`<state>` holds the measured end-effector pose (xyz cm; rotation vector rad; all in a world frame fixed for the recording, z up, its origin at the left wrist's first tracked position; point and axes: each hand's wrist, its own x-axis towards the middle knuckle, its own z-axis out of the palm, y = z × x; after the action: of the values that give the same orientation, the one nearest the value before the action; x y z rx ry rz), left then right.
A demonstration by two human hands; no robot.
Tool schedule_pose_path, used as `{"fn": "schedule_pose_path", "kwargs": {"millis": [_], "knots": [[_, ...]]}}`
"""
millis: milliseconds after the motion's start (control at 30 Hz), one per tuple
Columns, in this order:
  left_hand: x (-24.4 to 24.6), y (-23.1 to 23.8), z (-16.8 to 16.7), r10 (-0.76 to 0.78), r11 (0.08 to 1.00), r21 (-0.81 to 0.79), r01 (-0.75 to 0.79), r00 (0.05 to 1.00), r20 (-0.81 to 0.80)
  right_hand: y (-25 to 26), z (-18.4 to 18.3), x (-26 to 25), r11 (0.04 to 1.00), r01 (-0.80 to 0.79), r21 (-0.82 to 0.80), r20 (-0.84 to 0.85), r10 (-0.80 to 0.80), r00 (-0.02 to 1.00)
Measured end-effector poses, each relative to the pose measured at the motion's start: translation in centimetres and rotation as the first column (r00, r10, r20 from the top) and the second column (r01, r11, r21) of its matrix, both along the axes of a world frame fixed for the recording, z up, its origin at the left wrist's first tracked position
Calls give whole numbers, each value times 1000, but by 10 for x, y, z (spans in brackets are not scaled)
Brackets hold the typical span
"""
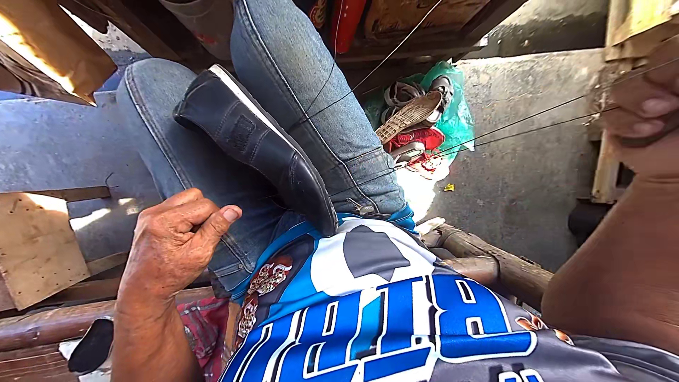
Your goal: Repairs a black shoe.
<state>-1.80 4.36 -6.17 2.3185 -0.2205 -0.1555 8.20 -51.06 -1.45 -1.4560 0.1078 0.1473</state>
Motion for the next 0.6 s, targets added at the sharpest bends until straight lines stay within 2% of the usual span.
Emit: {"fn": "schedule_pose_path", "kwargs": {"millis": [33,67,100,133,167,200,233,300,333,400,467,600], "knots": [[1,1,0,-3,1000,2,3,1000,5,-18,-8,4,980,59,-191,4,-59,998],[2,1,0,-4,1000,4,4,1000,13,-26,-15,6,886,111,-449,10,-119,993],[2,1,-1,-3,1000,9,3,1000,20,-26,-21,8,714,116,-690,28,-133,991],[3,1,0,-4,1000,12,4,1000,27,-16,-23,8,559,74,-826,35,-79,996],[4,0,0,-6,1000,16,5,999,33,6,-20,6,490,7,-872,12,6,1000],[5,-2,0,-9,1000,21,9,999,39,38,-15,3,464,-57,-884,-13,97,995],[6,-3,1,-13,999,32,11,999,42,72,-14,-2,505,-104,-857,-5,193,981],[8,-7,3,-11,998,57,8,999,41,143,-17,-18,648,-226,-727,49,378,925],[9,-9,3,-8,998,69,5,999,45,176,-20,-28,679,-291,-673,80,458,885],[10,-10,4,11,995,102,-17,998,56,219,-25,-41,622,-413,-665,82,611,787],[9,-5,5,42,992,113,-48,997,61,224,-32,-42,571,-502,-650,42,687,726],[6,4,-1,55,996,63,-58,998,43,170,-34,-30,547,-687,-478,-79,753,654]]}}
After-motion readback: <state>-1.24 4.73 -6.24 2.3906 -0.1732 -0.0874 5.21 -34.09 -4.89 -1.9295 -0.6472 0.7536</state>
